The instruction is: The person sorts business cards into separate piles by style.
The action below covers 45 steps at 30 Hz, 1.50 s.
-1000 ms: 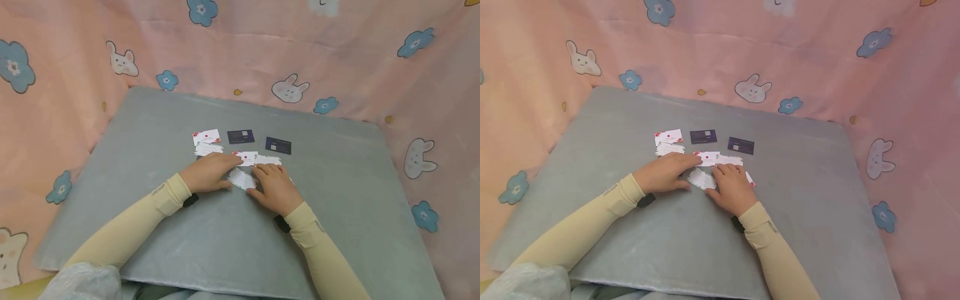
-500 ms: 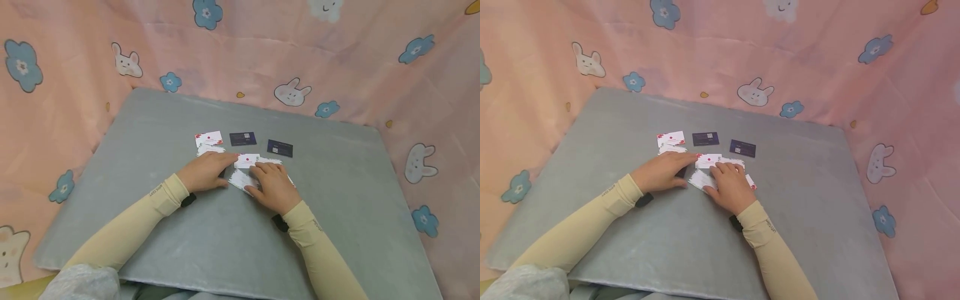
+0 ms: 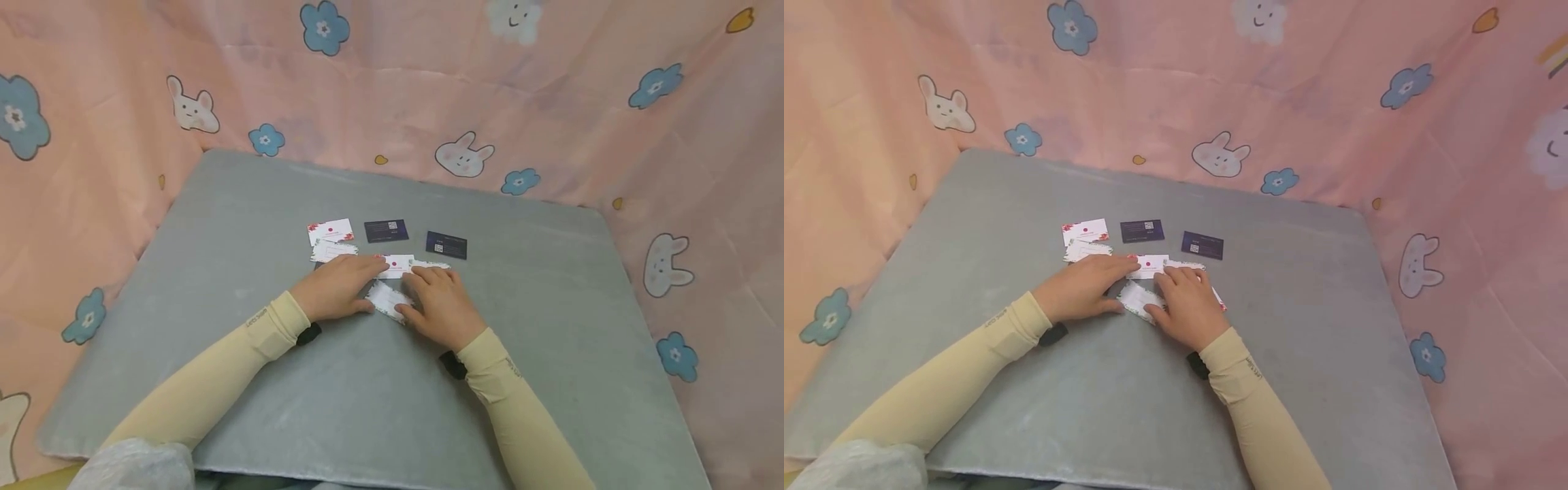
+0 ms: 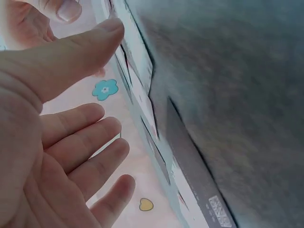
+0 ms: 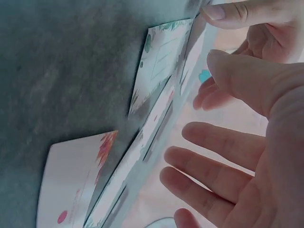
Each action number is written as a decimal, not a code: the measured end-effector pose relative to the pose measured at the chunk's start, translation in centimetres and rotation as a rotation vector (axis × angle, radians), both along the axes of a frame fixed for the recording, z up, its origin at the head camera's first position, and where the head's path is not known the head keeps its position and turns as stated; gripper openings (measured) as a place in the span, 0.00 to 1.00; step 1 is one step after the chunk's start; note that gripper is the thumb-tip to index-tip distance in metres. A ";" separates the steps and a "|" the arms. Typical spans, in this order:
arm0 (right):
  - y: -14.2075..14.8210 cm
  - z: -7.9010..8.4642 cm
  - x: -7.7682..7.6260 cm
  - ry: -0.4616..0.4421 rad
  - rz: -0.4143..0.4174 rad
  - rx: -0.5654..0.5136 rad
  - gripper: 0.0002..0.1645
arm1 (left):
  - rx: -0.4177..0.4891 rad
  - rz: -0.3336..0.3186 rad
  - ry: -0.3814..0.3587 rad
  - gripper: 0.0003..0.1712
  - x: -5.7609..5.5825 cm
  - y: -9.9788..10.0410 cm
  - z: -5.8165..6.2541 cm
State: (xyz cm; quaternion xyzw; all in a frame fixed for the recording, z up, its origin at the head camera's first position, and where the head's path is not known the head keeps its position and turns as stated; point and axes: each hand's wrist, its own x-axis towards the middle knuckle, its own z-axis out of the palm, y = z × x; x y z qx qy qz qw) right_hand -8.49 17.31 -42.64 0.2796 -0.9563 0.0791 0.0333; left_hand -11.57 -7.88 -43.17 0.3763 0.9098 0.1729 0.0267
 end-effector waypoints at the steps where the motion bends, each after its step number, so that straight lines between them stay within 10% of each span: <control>1: -0.2 0.1 -0.3 -0.002 0.006 0.002 0.33 | 0.009 0.010 0.005 0.44 -0.3 -0.2 0.2; 10: -4.9 0.8 -9.3 -0.037 0.034 0.013 0.32 | -0.065 0.298 0.097 0.25 -7.2 -4.8 1.8; 16: -7.3 -0.9 -14.5 -0.091 0.051 0.022 0.30 | -0.115 0.291 0.012 0.26 -10.1 -5.6 0.3; 31: -10.9 -1.3 -15.6 -0.197 0.167 -0.025 0.26 | -0.053 0.289 -0.263 0.36 -9.2 -8.2 0.4; 45: -11.7 -1.8 -16.4 -0.047 0.101 -0.015 0.24 | -0.163 0.301 -0.243 0.37 -12.9 -7.7 1.3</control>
